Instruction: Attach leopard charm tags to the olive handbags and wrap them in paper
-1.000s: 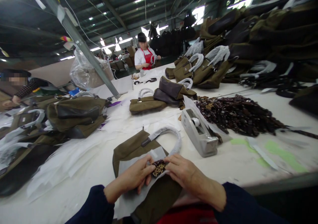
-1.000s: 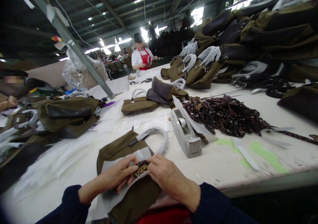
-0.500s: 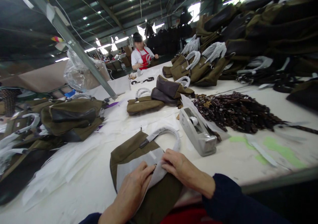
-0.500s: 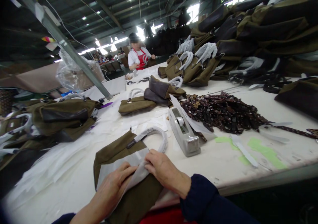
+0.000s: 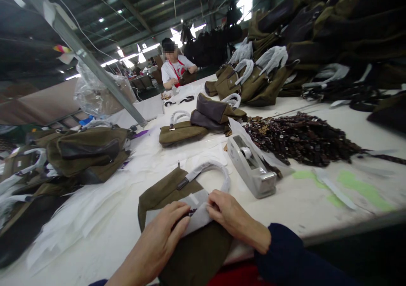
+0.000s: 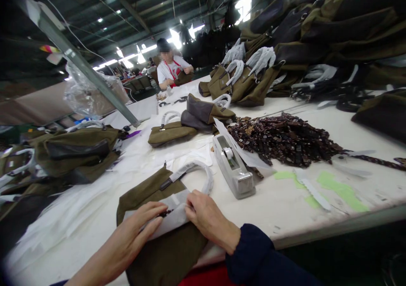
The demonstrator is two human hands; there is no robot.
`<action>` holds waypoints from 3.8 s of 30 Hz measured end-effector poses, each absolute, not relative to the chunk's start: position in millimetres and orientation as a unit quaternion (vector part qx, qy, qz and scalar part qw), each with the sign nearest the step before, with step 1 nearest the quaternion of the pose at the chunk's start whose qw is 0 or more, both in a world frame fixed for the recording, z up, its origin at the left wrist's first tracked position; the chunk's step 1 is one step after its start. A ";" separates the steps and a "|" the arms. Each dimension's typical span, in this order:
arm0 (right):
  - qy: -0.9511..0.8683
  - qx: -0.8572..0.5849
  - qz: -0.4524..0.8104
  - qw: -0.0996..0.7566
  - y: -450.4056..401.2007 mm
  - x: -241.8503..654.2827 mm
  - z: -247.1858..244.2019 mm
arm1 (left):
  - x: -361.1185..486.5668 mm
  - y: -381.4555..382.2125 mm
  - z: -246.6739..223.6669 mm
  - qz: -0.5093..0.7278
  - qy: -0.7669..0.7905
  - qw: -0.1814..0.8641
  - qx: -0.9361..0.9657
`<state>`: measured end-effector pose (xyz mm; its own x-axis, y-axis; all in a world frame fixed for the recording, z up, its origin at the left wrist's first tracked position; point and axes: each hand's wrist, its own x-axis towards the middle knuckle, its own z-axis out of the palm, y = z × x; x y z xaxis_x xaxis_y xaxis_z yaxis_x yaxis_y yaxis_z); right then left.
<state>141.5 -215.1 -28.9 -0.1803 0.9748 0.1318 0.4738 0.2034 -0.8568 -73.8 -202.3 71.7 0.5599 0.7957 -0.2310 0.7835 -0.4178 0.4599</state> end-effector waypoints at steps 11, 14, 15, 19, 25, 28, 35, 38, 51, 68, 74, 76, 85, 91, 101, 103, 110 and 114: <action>-0.704 -0.496 0.345 0.373 -231.1 153.5 -23.1 | -65.5 -203.8 33.4 0.015 0.429 0.254 0.867; -0.755 -0.463 0.316 0.340 -231.8 159.5 -20.4 | -64.3 -204.3 39.7 0.038 0.427 0.286 0.857; -0.772 -0.455 0.306 0.322 -231.1 160.6 -20.6 | -62.9 -203.3 41.9 0.048 0.427 0.303 0.850; -0.820 -0.451 0.250 0.250 -230.0 160.4 -25.7 | -57.2 -195.4 41.5 0.093 0.444 0.369 0.811; -0.821 -0.451 0.251 0.244 -235.7 159.3 -29.4 | -50.6 -187.6 28.0 0.094 0.443 0.348 0.821; -0.809 -0.455 0.279 0.246 -236.3 159.6 -30.1 | -45.5 -189.4 31.3 0.064 0.402 0.280 0.869; -0.769 -0.452 0.342 0.295 -236.3 164.2 -30.4 | -49.1 -191.6 32.7 0.028 0.373 0.286 0.882; -0.762 -0.446 0.342 0.321 -236.3 165.3 -32.4 | -54.0 -188.8 28.3 0.044 0.382 0.291 0.876; -0.803 -0.386 0.315 0.326 -229.2 165.5 -31.5 | -58.8 -201.8 13.1 0.124 0.422 0.232 0.868; -0.714 -0.493 0.348 0.356 -231.0 153.5 -25.0 | -65.8 -202.6 57.7 -0.034 0.345 0.304 0.887; -0.685 -0.544 0.332 0.353 -231.3 148.1 -26.5 | -66.6 -202.5 56.0 -0.036 0.391 0.350 0.850; -0.679 -0.560 0.321 0.350 -231.3 148.4 -28.0 | -65.6 -200.6 49.6 -0.008 0.414 0.365 0.834; -0.696 -0.571 0.326 0.289 -222.1 145.6 -27.7 | -59.2 -201.4 31.8 0.061 0.477 0.345 0.806; -0.721 -0.548 0.304 0.296 -218.3 147.6 -37.9 | -65.3 -203.7 17.6 0.078 0.493 0.333 0.800; -0.728 -0.555 0.309 0.257 -204.5 147.1 -23.5 | -65.7 -202.1 15.6 0.060 0.427 0.270 0.861; -0.714 -0.553 0.343 0.258 -201.4 148.3 -18.1 | -65.7 -203.4 12.7 0.051 0.413 0.243 0.876; -0.722 -0.558 0.328 0.242 -202.1 149.5 -21.2 | -61.9 -203.5 16.5 -0.014 0.393 0.203 0.897; -0.780 -0.541 0.219 0.226 -199.1 150.6 -14.1 | -59.6 -203.2 22.0 -0.035 0.393 0.212 0.894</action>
